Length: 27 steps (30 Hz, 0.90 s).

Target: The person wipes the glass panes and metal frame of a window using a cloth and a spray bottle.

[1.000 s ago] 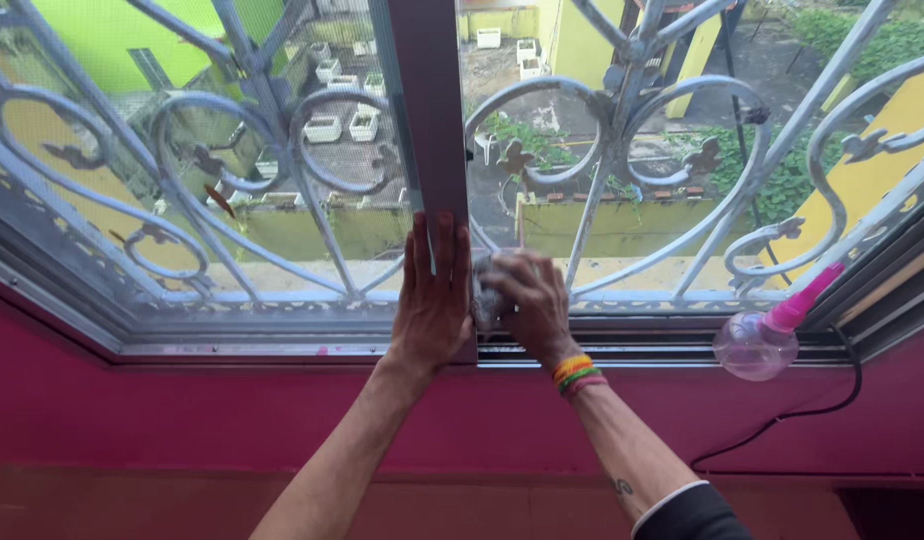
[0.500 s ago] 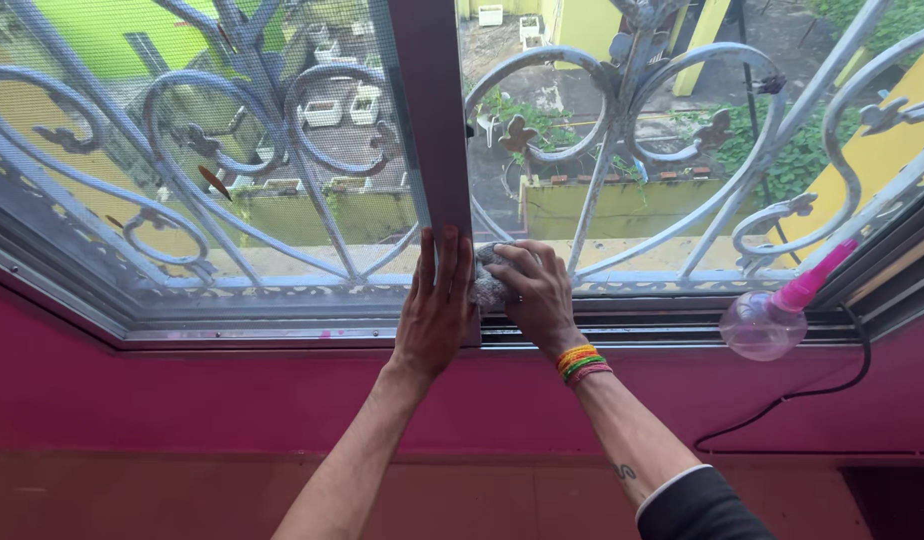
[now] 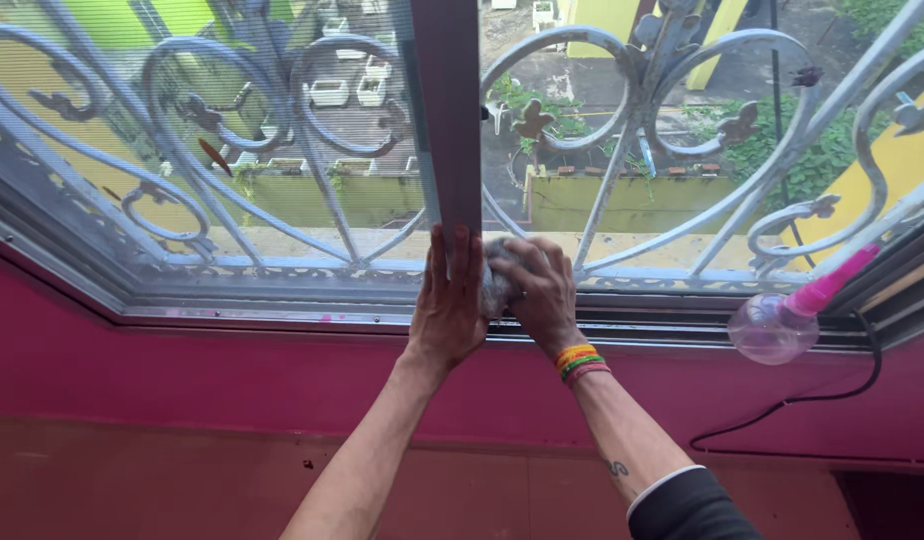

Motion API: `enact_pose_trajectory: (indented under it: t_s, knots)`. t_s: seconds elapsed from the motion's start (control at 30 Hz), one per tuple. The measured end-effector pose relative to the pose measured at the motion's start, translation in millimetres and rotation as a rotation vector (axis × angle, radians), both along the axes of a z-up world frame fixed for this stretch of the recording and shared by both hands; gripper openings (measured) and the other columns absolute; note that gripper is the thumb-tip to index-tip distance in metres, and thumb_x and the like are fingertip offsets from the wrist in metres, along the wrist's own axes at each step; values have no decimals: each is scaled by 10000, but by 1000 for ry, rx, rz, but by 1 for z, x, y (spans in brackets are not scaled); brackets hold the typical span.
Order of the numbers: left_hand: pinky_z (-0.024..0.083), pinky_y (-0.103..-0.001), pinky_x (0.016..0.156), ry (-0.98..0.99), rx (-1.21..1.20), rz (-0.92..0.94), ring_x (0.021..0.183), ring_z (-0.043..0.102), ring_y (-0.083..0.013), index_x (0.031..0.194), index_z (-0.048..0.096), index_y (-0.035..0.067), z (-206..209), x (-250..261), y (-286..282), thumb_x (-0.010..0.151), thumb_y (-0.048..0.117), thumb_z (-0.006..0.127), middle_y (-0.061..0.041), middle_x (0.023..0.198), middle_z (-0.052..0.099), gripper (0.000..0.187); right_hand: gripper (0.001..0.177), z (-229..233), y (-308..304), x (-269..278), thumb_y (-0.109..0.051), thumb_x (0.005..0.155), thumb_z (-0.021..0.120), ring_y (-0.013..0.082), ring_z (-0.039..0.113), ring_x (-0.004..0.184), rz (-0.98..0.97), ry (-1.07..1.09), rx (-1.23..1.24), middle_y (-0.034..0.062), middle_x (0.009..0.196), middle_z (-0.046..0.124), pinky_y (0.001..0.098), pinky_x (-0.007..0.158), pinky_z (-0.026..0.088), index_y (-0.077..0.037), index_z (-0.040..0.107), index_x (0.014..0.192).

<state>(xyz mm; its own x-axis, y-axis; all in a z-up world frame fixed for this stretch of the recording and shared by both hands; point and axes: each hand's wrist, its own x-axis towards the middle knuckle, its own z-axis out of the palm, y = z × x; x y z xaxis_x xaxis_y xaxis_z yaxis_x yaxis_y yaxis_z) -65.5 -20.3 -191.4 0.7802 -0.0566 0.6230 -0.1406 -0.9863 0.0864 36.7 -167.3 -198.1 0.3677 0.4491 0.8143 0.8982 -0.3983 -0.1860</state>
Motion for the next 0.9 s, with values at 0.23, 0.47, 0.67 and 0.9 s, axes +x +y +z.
enact_pose_trajectory:
  t_s: [0.23,0.47,0.67,0.9]
  knots:
    - [165,-609,1289,-55,19,-31,1534,7,-559,1601,47,-46,-6,3,-1,772,118,764,-259,1676,-18,1108,545,20,-2,6,-4,603,785,288,546,1274,-7,-16,35,1,1304,655,440,1017,479,-209,773,1108]
    - [187,-612,1299,-67,76,12,1542,15,-565,1612,54,-51,-9,3,0,820,53,719,-266,1685,-27,1039,484,17,5,1,-24,623,797,294,538,1277,5,-26,81,8,1282,659,462,1017,460,-178,761,1080]
    - [194,-614,1312,-84,107,35,1561,13,-552,1626,50,-52,-14,7,0,868,-17,630,-260,1698,-45,956,486,-31,-6,-1,-7,615,791,269,554,1268,-12,97,-95,-22,1266,685,451,971,459,-189,777,1065]
    - [204,-609,1322,-62,151,71,1565,8,-550,1630,55,-48,-15,4,-1,860,-18,656,-250,1701,-74,977,503,-17,-7,-5,-16,579,763,305,546,1240,19,107,-26,10,1217,682,473,1000,464,-182,776,1054]
